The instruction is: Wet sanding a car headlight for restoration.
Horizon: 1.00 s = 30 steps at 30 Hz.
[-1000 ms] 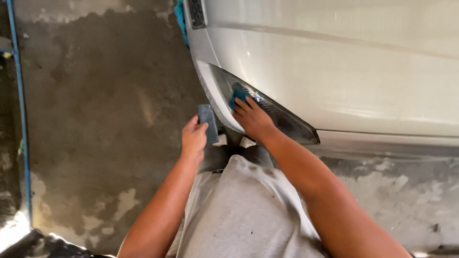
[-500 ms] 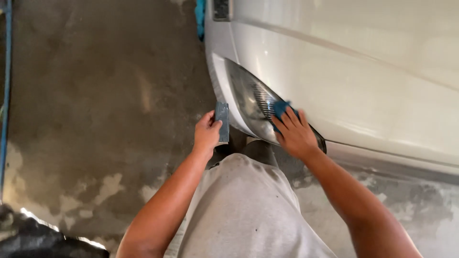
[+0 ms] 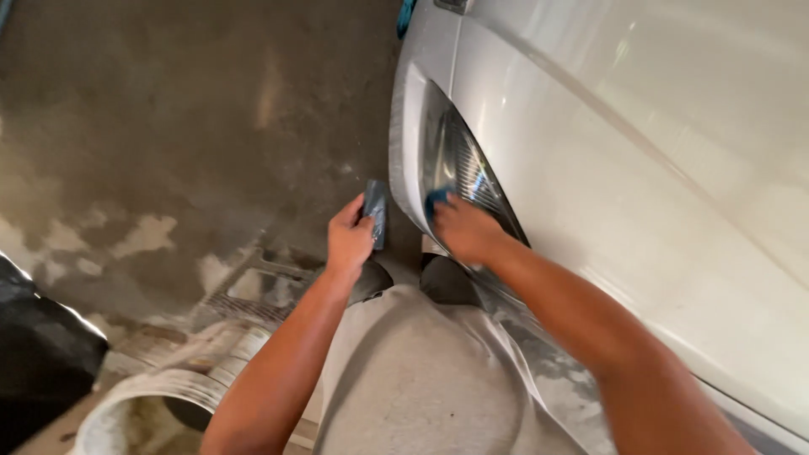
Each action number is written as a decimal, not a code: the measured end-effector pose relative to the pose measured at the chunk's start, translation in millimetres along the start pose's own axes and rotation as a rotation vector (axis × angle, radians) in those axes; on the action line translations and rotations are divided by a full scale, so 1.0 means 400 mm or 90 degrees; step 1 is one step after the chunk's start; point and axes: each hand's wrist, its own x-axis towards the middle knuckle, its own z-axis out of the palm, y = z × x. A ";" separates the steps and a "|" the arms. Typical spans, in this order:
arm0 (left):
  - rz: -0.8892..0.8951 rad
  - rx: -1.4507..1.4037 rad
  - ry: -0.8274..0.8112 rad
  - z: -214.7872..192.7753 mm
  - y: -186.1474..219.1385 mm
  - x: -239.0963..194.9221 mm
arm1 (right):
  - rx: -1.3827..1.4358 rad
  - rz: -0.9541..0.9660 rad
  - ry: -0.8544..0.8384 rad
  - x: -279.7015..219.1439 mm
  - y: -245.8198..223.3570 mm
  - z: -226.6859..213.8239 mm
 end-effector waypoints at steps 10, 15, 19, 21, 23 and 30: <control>0.239 0.313 0.137 0.344 -0.065 -0.033 | 0.176 0.225 0.118 -0.175 0.247 -0.110; 0.316 0.427 0.114 0.443 -0.021 -0.162 | 0.242 0.270 0.318 -0.162 0.282 -0.058; 0.389 0.503 0.030 0.440 -0.047 -0.276 | 0.237 0.289 0.335 -0.155 0.279 -0.052; 0.399 0.511 0.006 0.435 -0.047 -0.276 | 0.232 0.294 0.337 -0.155 0.276 -0.054; 0.381 0.575 -0.006 0.434 -0.036 -0.238 | 0.243 0.298 0.330 -0.157 0.276 -0.058; 0.262 0.521 0.059 0.460 0.030 0.072 | 0.257 0.299 0.321 -0.156 0.271 -0.064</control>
